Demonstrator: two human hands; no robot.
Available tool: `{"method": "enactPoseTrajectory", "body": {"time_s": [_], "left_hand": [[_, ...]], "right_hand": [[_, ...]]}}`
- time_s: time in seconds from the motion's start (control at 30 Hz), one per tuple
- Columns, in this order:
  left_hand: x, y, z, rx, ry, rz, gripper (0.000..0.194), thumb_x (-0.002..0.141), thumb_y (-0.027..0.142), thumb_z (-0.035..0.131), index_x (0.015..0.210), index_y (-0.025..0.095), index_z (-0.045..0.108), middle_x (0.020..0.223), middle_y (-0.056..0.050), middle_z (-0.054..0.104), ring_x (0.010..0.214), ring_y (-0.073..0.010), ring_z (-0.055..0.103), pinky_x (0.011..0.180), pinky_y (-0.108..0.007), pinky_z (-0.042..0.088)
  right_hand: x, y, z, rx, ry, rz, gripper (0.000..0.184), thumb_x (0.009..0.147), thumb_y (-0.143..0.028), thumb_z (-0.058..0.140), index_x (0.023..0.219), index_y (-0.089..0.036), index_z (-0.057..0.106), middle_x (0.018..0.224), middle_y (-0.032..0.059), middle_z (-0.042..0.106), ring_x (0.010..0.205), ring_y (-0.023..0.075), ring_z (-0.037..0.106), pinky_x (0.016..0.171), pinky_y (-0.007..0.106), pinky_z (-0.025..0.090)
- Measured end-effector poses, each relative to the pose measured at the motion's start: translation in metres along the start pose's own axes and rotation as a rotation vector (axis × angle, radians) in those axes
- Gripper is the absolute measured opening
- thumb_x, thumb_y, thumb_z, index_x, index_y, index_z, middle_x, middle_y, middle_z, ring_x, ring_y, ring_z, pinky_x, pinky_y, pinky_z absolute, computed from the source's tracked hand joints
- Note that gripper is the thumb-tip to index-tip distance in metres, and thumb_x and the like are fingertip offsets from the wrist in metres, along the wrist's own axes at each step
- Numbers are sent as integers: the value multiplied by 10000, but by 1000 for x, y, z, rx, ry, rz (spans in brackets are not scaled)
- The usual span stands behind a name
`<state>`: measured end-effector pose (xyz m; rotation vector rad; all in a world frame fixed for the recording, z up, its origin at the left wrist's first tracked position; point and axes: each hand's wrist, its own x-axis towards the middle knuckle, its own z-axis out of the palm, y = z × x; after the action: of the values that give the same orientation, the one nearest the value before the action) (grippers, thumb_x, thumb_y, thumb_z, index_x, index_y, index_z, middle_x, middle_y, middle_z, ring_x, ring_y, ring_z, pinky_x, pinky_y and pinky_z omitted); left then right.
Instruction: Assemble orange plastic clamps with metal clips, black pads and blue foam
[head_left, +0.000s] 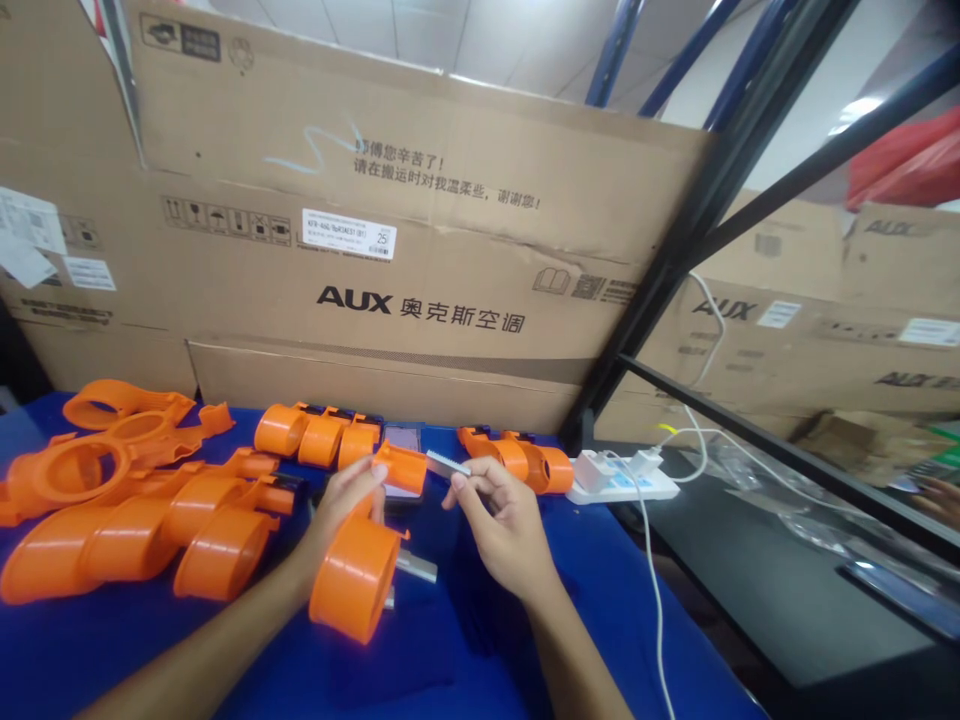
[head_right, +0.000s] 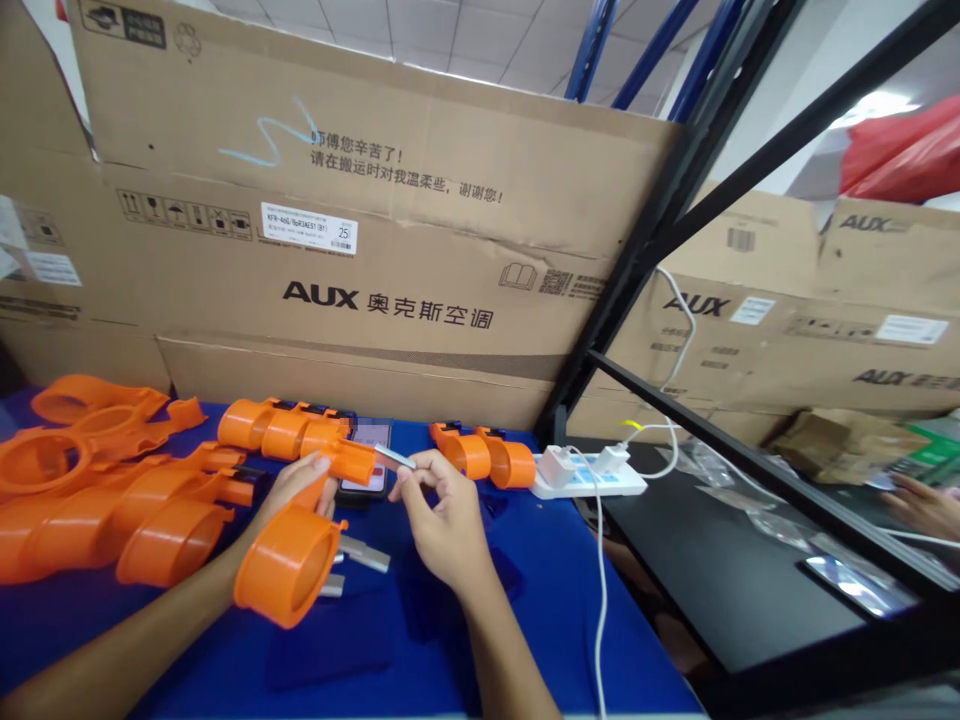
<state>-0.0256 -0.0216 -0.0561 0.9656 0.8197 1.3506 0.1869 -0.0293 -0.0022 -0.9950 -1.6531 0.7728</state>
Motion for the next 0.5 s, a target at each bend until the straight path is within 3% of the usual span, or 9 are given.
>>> {"method": "enactPoseTrajectory", "body": {"time_s": [0.13,0.27,0.4,0.5], "left_hand": [[-2,2,1,152,-53,21,346,818,516,757,773,215,592,512,63,496,426,-90,410,437,-205,310],[-8,9,9,221,-36,62,312,877,527,690,921,226,619,519,63,518,422,-103,425,440,-209,319],[-10,14,14,164,56,124,312,870,504,704,839,215,593,548,62,513,472,-105,450,478,-203,341],[-8,14,13,144,68,125,348,852,514,721,779,203,584,559,58,502,487,-104,443,488,-209,340]], "right_hand": [[1,-1,0,6,-82,32,279,953,-445,650,815,-203,629,707,9,714,587,147,586,609,267,440],[1,3,7,127,21,65,226,922,-428,693,925,-205,656,768,34,749,722,191,671,667,283,493],[-1,6,10,161,130,76,292,910,-414,705,1117,-209,710,979,87,788,809,216,693,634,293,513],[-3,8,9,123,133,50,285,922,-413,691,1120,-222,765,1005,83,788,780,207,677,649,312,535]]}}
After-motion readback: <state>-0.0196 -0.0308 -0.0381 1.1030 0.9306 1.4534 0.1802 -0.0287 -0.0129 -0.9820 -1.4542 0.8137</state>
